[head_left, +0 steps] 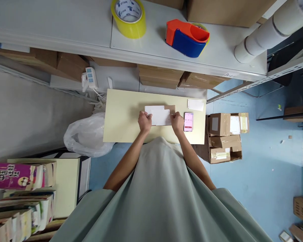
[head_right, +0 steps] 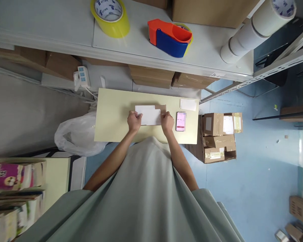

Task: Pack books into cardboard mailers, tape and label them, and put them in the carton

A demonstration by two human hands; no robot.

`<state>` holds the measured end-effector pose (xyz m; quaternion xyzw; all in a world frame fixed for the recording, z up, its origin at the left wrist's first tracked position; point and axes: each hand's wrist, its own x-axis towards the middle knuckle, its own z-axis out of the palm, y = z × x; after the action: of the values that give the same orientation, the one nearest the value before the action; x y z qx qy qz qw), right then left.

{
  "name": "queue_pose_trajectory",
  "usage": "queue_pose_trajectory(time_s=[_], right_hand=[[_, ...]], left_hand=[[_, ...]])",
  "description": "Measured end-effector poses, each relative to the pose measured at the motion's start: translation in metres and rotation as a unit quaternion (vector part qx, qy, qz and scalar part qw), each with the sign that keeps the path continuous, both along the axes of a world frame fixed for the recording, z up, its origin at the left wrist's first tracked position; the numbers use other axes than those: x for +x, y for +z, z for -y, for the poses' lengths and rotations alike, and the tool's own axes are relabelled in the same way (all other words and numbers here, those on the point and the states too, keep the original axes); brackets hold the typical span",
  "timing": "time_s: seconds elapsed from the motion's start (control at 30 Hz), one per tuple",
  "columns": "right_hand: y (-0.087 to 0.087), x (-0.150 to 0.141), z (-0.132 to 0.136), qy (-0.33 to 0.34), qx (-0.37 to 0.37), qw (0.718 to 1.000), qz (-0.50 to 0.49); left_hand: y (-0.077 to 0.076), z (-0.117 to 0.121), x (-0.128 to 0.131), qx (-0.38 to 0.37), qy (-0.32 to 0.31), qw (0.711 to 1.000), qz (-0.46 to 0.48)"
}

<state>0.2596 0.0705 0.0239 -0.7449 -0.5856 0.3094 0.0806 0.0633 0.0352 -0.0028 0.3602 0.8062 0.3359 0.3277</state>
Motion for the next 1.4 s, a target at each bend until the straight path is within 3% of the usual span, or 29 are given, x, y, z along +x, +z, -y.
queue_pose_trajectory(time_s=[0.07,0.17,0.23,0.3,0.53,0.67,0.83,0.93,1.07,1.17,1.27,1.4], right_hand=[[0.003,-0.011,0.006,0.070,0.036,0.997,0.025],[0.003,-0.031,0.020,0.212,0.090,0.972,0.035],[-0.002,-0.040,0.029,0.276,0.095,0.956,0.036],[-0.010,-0.043,0.037,0.304,0.088,0.948,0.039],[-0.026,-0.024,0.040,0.316,0.098,0.943,0.037],[-0.027,-0.010,0.037,0.269,0.107,0.955,0.058],[-0.024,-0.002,0.045,0.260,0.104,0.958,0.060],[-0.020,-0.004,0.054,0.298,0.097,0.948,0.050],[-0.017,-0.019,0.062,0.398,0.085,0.913,0.017],[-0.018,-0.037,0.055,0.423,0.087,0.902,-0.005],[-0.020,-0.047,0.037,0.405,0.100,0.909,-0.014],[-0.023,-0.034,0.016,0.359,0.109,0.927,-0.008]], left_hand=[[0.006,0.005,0.006,0.042,-0.053,0.998,-0.014],[0.012,0.014,0.017,0.116,-0.211,0.970,-0.042],[0.010,0.020,0.022,0.126,-0.296,0.945,-0.049],[0.005,0.026,0.022,0.103,-0.332,0.936,-0.059],[-0.010,0.033,0.002,0.042,-0.383,0.910,-0.153],[-0.012,0.038,-0.006,0.030,-0.373,0.910,-0.178],[-0.013,0.041,-0.009,0.025,-0.398,0.896,-0.193],[-0.015,0.041,-0.011,0.022,-0.409,0.889,-0.203],[-0.020,0.042,-0.012,0.021,-0.419,0.879,-0.225],[-0.022,0.043,-0.014,0.019,-0.418,0.878,-0.235],[-0.019,0.042,-0.015,0.009,-0.419,0.876,-0.239],[-0.011,0.041,-0.013,-0.012,-0.431,0.868,-0.248]])
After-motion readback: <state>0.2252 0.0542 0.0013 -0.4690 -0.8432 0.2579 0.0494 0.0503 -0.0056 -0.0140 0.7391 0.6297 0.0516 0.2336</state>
